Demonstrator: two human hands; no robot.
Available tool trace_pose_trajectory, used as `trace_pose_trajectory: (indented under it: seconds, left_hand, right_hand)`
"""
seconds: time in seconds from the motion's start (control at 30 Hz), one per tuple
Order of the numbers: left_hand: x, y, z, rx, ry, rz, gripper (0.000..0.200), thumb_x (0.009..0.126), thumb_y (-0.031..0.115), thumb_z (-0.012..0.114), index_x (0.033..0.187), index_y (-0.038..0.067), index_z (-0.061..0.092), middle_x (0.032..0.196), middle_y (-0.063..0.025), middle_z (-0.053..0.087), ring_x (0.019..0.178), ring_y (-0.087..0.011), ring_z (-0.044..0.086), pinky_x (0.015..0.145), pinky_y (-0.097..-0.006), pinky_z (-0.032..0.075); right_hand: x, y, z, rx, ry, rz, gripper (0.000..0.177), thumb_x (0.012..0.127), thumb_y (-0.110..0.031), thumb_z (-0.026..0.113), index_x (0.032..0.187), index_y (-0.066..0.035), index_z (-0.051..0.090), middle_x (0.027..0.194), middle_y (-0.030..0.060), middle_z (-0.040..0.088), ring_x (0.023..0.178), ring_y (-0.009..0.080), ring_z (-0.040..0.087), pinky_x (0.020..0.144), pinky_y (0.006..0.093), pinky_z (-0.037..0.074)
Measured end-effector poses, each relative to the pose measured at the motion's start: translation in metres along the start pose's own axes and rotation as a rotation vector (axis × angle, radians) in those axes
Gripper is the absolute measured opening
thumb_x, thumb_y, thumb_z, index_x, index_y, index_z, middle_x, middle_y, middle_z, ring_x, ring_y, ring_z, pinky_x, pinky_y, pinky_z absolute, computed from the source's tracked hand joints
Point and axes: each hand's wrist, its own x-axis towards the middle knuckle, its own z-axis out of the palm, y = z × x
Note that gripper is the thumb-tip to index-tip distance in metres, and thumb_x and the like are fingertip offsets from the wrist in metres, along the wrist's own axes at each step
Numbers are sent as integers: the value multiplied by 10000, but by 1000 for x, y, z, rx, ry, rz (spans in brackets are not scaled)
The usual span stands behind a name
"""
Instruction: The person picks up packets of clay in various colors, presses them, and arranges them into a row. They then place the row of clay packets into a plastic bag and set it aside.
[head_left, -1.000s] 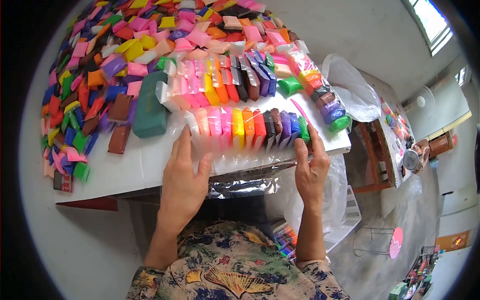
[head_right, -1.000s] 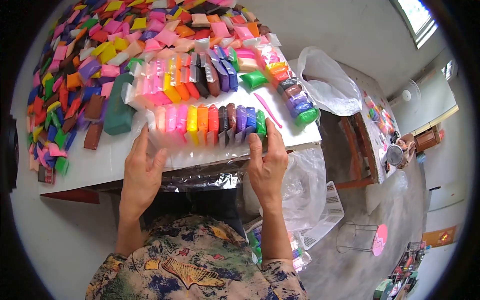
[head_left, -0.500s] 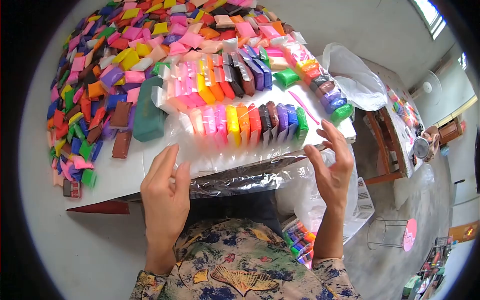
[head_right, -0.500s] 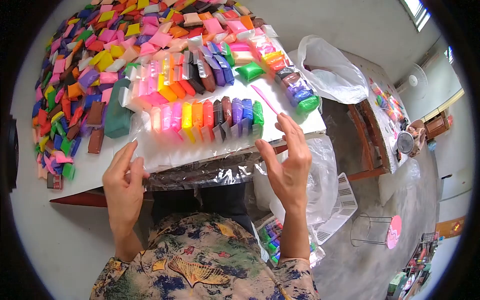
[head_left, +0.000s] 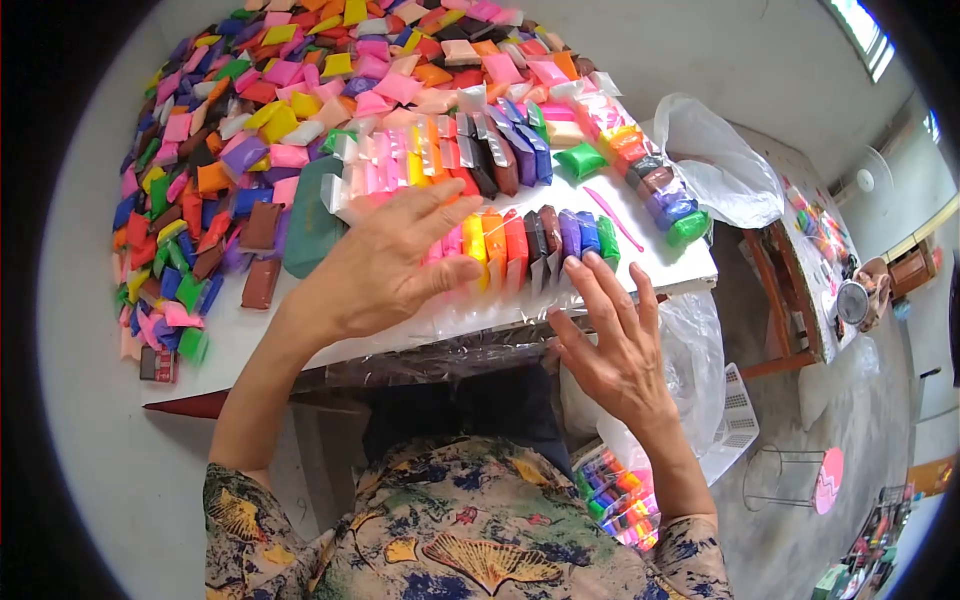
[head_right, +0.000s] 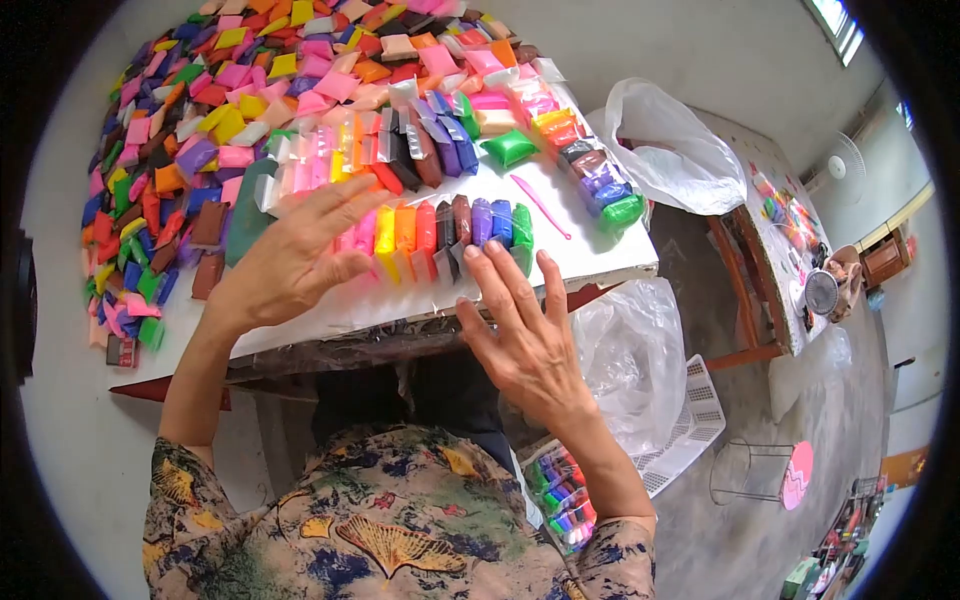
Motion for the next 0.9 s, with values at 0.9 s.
trace_pose_trajectory:
  seconds: [0.9]
  left_hand:
    - [13,3,9,-150,6,125,550,853,225,735,1304,4,511,1477,-201,467,1346,-372,467,1121,-444,379]
  right_hand:
    - [49,32,-25,237,-181,30,249,640,-220,850,794,-106,690,1483,163,446,1332,351,441,1130,594,256]
